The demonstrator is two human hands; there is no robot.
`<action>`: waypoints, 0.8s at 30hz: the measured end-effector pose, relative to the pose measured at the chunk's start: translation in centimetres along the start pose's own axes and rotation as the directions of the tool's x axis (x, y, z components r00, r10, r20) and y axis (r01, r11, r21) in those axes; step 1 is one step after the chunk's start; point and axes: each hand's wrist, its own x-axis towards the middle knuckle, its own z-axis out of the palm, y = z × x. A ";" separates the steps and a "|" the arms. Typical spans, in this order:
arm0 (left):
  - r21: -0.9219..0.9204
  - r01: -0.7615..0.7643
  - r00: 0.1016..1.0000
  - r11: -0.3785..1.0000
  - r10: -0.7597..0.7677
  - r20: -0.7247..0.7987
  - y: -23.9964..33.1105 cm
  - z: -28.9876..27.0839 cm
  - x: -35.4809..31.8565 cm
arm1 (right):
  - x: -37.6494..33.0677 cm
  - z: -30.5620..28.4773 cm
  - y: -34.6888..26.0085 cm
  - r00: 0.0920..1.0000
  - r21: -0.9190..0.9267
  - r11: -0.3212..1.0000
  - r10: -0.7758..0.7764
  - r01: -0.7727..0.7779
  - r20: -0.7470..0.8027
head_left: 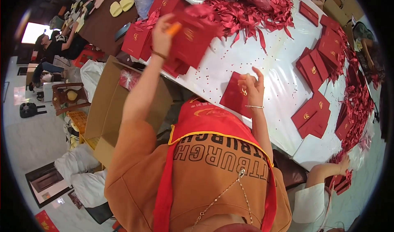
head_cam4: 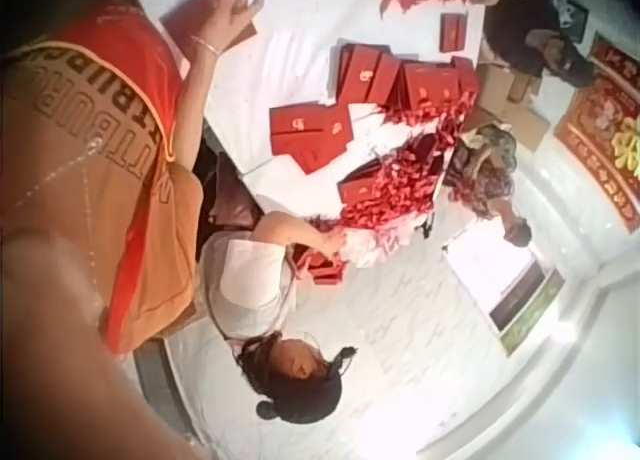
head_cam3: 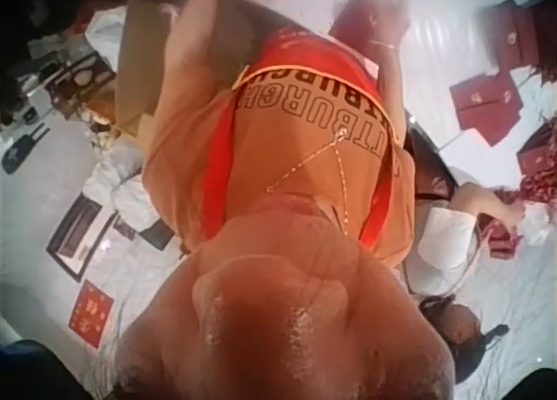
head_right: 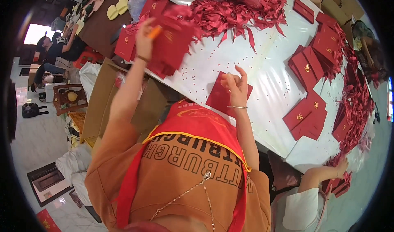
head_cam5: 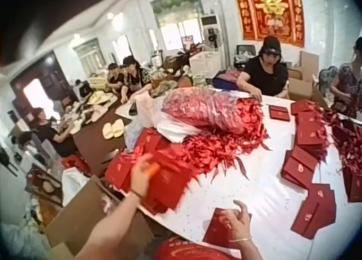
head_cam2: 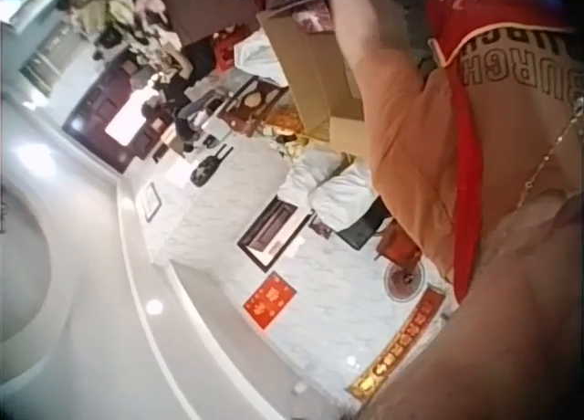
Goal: Tying red ribbons onto red paper envelopes at an assembly table.
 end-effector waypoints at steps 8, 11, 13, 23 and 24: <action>0.771 -0.129 0.992 0.624 0.094 0.089 -10.0 -3.5 6.0 | -0.1 -2.0 2.3 1.000 -0.039 0.999 0.002 -0.003 -0.022; 0.803 -0.093 0.995 0.589 0.074 0.061 -10.6 -2.8 5.7 | -0.3 -3.3 2.5 0.997 0.019 1.000 -0.002 0.004 -0.075; 0.823 -0.020 0.999 0.568 0.035 0.000 -8.7 -1.8 5.5 | -0.5 -4.1 2.6 0.984 -0.078 0.997 -0.030 0.016 -0.176; 0.550 -0.522 0.831 0.652 0.535 0.154 -0.5 4.1 4.1 | -0.8 -5.4 2.5 0.971 -0.091 0.996 -0.003 -0.019 -0.237; 0.459 -0.529 0.847 0.714 0.470 0.247 0.2 6.8 3.3 | -0.7 -5.2 2.3 0.972 -0.076 0.997 -0.009 -0.009 -0.234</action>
